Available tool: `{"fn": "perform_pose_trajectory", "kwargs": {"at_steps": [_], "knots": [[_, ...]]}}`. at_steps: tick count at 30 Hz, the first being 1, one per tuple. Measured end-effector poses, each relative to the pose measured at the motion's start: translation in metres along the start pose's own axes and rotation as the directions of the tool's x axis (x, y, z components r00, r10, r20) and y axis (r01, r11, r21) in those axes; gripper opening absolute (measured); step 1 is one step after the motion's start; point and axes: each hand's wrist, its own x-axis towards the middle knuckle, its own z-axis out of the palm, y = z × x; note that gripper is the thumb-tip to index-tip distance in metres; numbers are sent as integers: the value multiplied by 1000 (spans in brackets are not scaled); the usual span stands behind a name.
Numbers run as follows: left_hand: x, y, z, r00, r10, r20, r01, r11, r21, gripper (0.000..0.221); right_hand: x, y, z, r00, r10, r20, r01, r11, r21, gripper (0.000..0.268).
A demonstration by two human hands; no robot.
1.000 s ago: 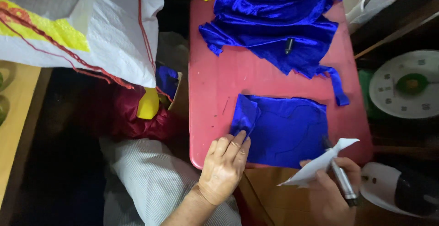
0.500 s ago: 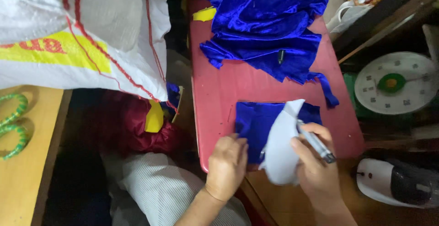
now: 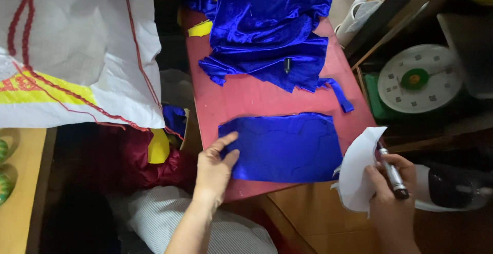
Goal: Tracing a bird-shaped template onto blue fabric using a marker
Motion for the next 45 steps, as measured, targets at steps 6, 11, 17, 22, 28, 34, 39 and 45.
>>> {"fn": "perform_pose_trajectory", "kwargs": {"at_steps": [6,11,17,22,28,34,39,45], "knots": [[-9,50,-10,1000,-14,23,22,906,-422,57,5,14,-1,999,37,-22,-35,997,70,30],[-52,139,-4,988,155,27,-126,882,-453,58,12,30,-7,1000,-20,-24,23,993,114,31],[-83,200,26,935,351,54,-327,911,-251,61,8,19,-10,996,78,-40,-71,986,150,30],[-31,137,84,818,512,264,-574,764,296,57,9,16,-15,995,17,-95,-6,994,112,31],[50,-50,183,832,478,282,-549,637,541,66,6,11,-11,983,49,-177,-28,992,123,28],[30,-42,224,891,298,343,-452,664,595,59,12,36,-12,977,-107,-185,110,994,8,34],[-7,-2,216,832,240,500,-529,614,586,79,6,28,-7,970,-129,-206,140,989,40,34],[-46,4,143,708,545,450,-699,634,331,45,-1,33,2,966,-174,-190,180,984,12,33]]}}
